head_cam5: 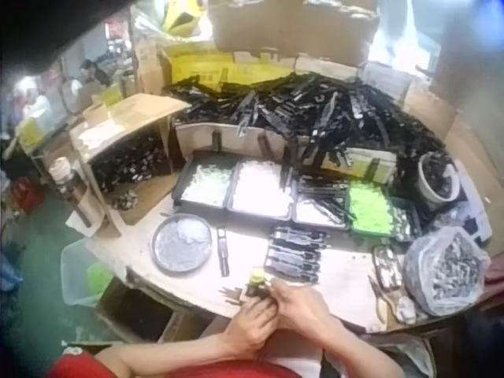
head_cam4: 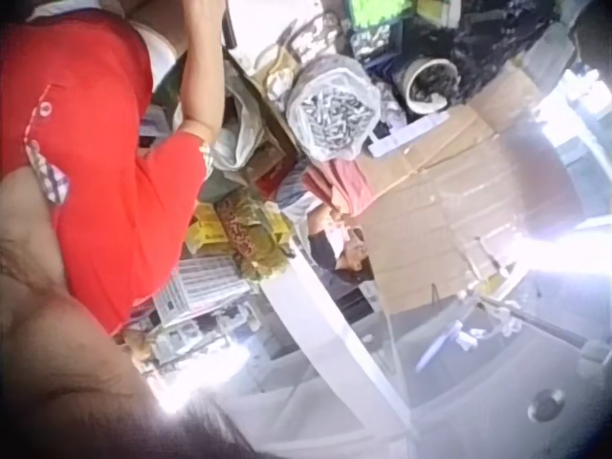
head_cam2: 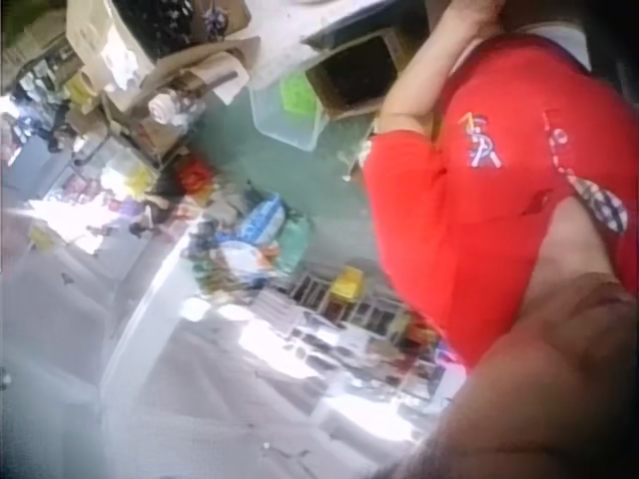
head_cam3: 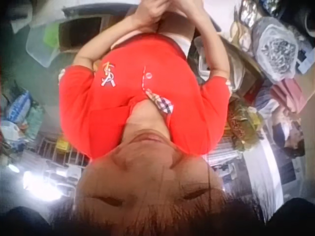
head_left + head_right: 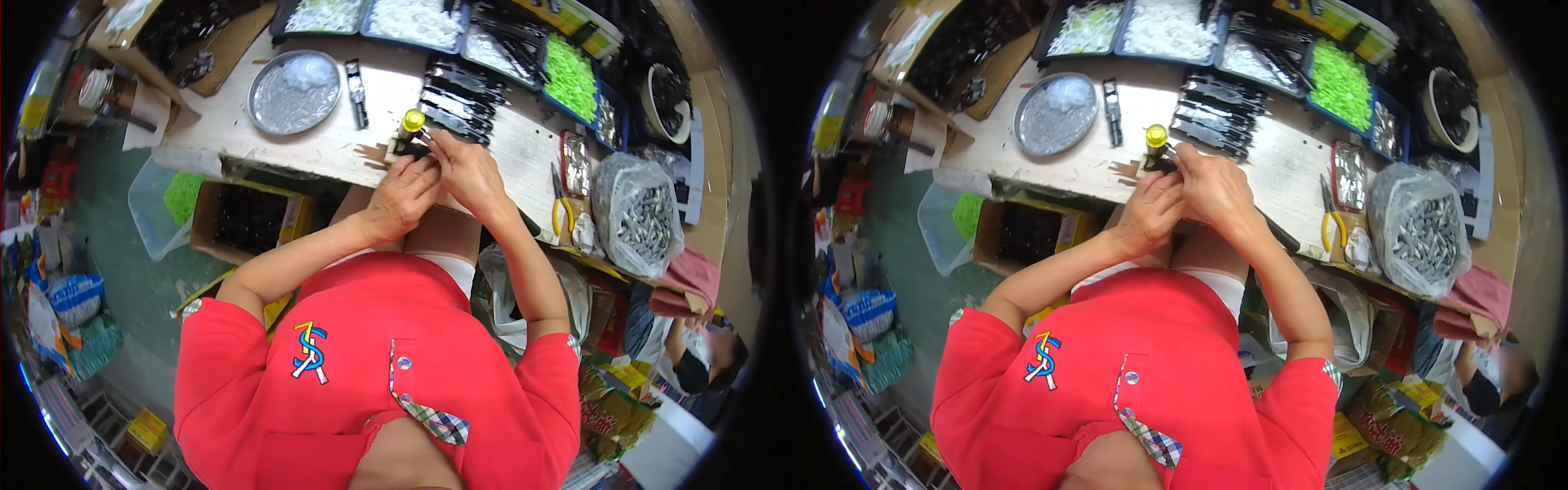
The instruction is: The recorder is assembling small plastic and metal components for toys using manual dexterity and a small mallet.
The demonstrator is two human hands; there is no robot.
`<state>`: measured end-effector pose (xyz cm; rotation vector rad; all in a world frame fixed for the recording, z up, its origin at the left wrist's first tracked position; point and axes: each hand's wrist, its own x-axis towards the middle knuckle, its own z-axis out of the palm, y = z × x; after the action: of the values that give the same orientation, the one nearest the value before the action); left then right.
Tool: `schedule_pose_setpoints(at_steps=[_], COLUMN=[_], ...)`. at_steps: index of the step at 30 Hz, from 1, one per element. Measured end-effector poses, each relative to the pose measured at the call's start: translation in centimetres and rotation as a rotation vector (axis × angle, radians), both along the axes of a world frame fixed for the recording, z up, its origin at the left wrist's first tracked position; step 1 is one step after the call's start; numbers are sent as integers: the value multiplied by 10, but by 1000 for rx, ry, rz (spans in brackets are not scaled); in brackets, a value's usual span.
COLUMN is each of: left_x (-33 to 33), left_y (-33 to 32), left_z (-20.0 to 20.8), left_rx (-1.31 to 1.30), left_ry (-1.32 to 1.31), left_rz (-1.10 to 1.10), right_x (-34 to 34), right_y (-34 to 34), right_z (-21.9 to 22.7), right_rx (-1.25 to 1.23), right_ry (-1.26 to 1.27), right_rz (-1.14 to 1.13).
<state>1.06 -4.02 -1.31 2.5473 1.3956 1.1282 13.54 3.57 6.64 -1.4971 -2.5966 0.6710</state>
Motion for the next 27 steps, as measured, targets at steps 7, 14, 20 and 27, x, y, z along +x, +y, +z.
schedule_pose_setpoints(at_steps=[7,14,20,27], left_x=[-42,-28,-15,-18], left_y=[44,90,137,128], left_z=[13,35,13,17], left_rx=[-44,60,169,129], left_ry=[-111,-169,109,62], left_rz=[-134,-155,41,157], right_x=[85,148,121,55], right_y=[-9,-19,30,159], right_z=[-20,-59,-33,-20], right_rx=[304,515,704,871], right_ry=[190,-102,56,12], right_rz=[-402,-368,-307,-219])
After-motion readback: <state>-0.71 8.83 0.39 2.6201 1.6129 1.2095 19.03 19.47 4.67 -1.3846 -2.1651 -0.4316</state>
